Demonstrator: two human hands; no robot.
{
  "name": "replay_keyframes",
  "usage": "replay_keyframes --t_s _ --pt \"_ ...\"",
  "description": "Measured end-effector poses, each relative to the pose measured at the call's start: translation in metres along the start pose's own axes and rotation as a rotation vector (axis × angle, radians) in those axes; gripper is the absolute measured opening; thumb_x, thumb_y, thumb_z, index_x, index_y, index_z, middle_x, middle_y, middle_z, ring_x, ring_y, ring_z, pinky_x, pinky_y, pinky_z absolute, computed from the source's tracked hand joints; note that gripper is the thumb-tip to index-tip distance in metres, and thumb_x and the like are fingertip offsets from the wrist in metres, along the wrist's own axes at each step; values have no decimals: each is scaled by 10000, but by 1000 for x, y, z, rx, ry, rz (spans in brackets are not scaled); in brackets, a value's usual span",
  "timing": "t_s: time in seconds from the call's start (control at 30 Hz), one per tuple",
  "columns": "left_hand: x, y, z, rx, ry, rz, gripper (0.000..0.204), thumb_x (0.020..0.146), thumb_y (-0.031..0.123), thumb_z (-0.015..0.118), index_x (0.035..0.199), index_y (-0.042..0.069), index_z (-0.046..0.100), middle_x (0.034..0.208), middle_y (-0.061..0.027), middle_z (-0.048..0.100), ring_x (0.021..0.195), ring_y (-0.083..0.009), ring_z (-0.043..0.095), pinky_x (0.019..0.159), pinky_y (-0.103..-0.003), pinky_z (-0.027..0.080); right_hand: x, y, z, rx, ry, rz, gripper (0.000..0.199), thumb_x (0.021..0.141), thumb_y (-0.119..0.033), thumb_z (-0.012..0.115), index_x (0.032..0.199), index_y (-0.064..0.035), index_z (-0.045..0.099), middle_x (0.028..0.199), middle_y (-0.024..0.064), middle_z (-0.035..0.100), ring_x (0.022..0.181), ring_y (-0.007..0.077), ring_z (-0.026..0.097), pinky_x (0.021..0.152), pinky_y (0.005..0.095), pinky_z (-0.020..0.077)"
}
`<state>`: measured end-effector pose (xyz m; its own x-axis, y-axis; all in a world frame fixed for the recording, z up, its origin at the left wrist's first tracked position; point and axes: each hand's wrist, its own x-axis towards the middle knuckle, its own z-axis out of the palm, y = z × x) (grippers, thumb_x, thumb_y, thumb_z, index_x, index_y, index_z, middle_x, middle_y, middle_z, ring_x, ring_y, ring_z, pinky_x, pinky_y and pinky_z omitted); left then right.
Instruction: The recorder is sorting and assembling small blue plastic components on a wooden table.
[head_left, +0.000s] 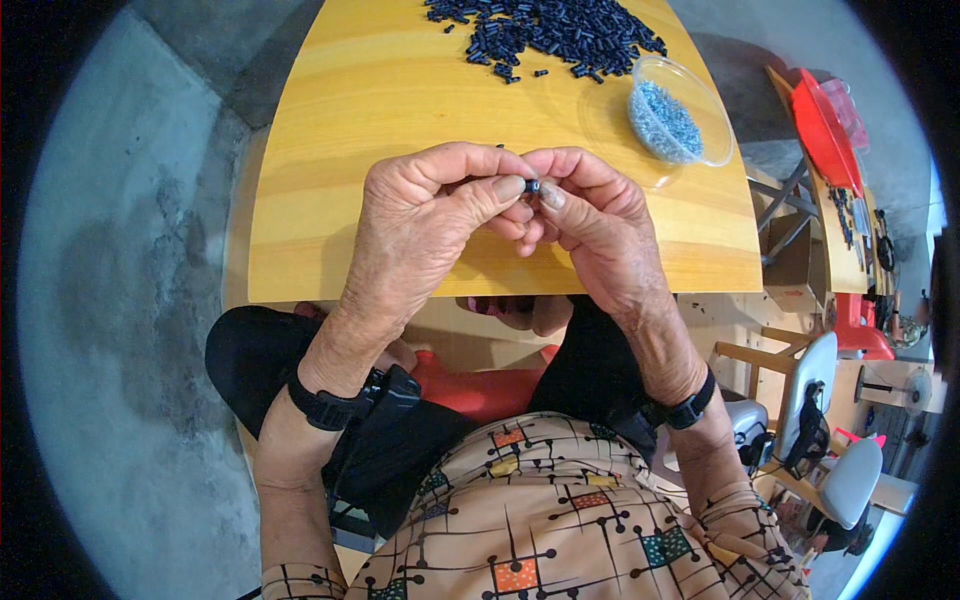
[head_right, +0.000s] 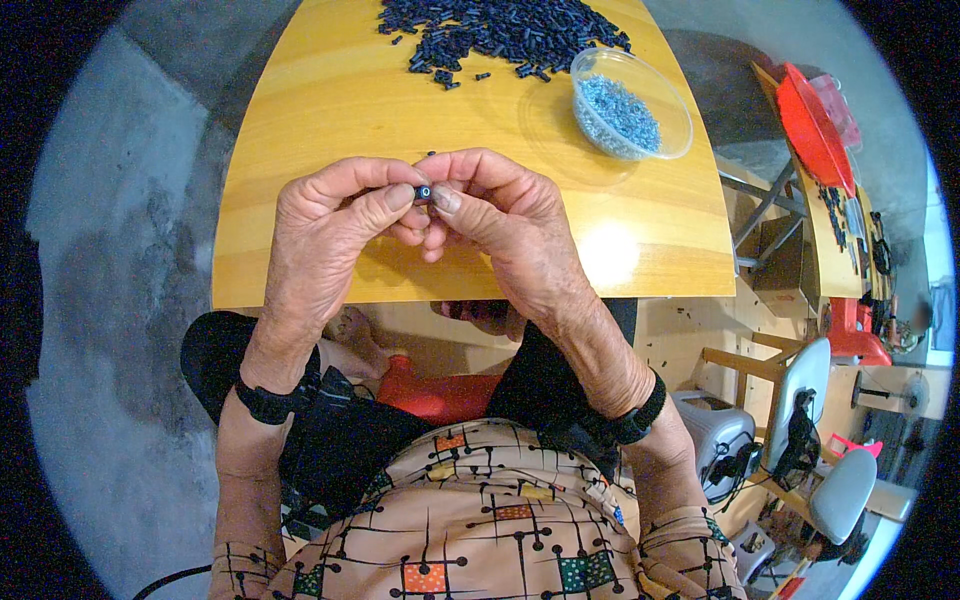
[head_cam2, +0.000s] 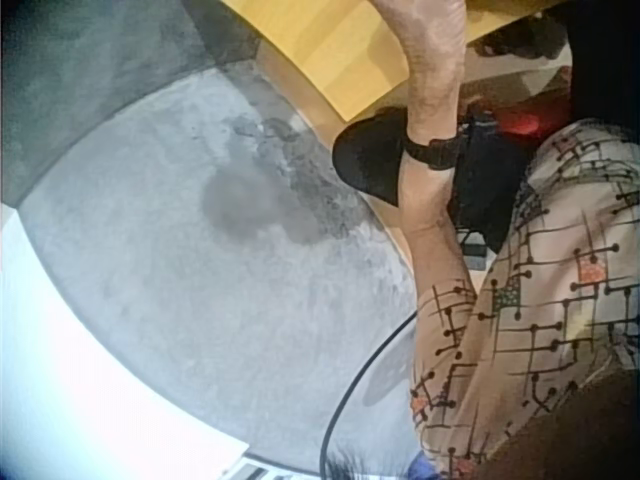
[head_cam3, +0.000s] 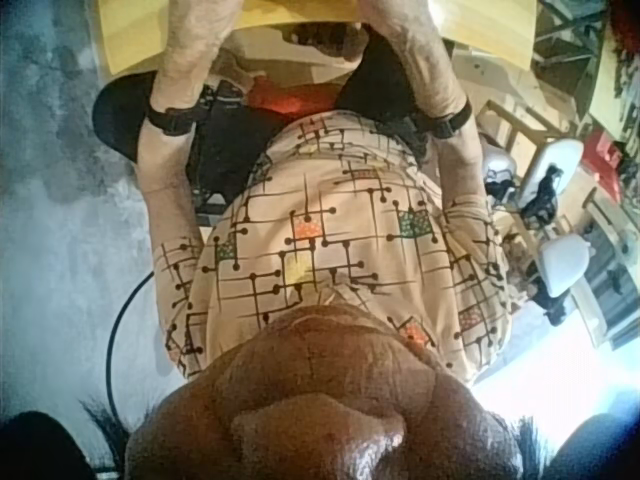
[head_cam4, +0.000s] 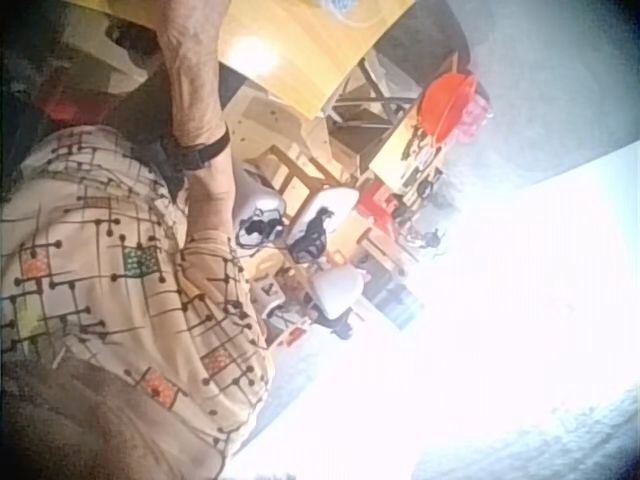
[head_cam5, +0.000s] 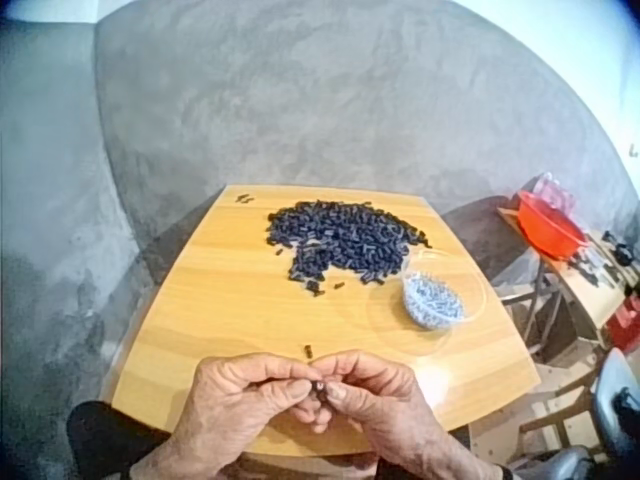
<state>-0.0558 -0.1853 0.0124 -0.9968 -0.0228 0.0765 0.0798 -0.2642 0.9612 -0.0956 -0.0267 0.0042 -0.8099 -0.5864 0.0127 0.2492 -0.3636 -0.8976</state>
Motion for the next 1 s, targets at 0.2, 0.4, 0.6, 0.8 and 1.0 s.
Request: replay_keyframes --t_s 0.2,0.4,0.6,0.8,1.0 --pt "-1 0 -1 52 -8 5 125 823 34 586 928 -12 635 802 -83 645 668 -111 606 631 -217 514 -1 -1 1 -96 38 -5 191 871 -77 527 1038 7 570 796 74 624 660 106 574 622 218 483" --pt "1 -2 -1 66 -12 11 127 823 34 585 928 -17 635 800 -79 645 666 -107 604 634 -216 513 -1 -2 1 -110 55 -1 191 870 -71 526 1037 10 572 796 72 628 663 104 573 623 217 482" --pt "-1 -3 1 57 -23 25 126 826 34 583 930 -15 635 800 -77 644 661 -104 600 638 -216 513 -1 -1 1 -153 73 -15 184 869 -62 523 1024 21 573 794 76 628 680 109 578 629 219 483" --pt "-4 -7 4 143 38 65 115 824 27 584 916 -16 640 782 -72 643 652 -101 598 625 -211 509 -1 0 1 -184 66 -30 171 858 -37 530 1008 30 577 796 80 629 687 115 583 626 222 486" --pt "-5 -14 7 155 91 94 101 814 9 592 895 -11 648 763 -68 642 649 -95 596 609 -207 504 1 -1 -2 -224 91 23 157 846 -11 535 988 35 585 802 85 631 663 110 582 619 225 488"
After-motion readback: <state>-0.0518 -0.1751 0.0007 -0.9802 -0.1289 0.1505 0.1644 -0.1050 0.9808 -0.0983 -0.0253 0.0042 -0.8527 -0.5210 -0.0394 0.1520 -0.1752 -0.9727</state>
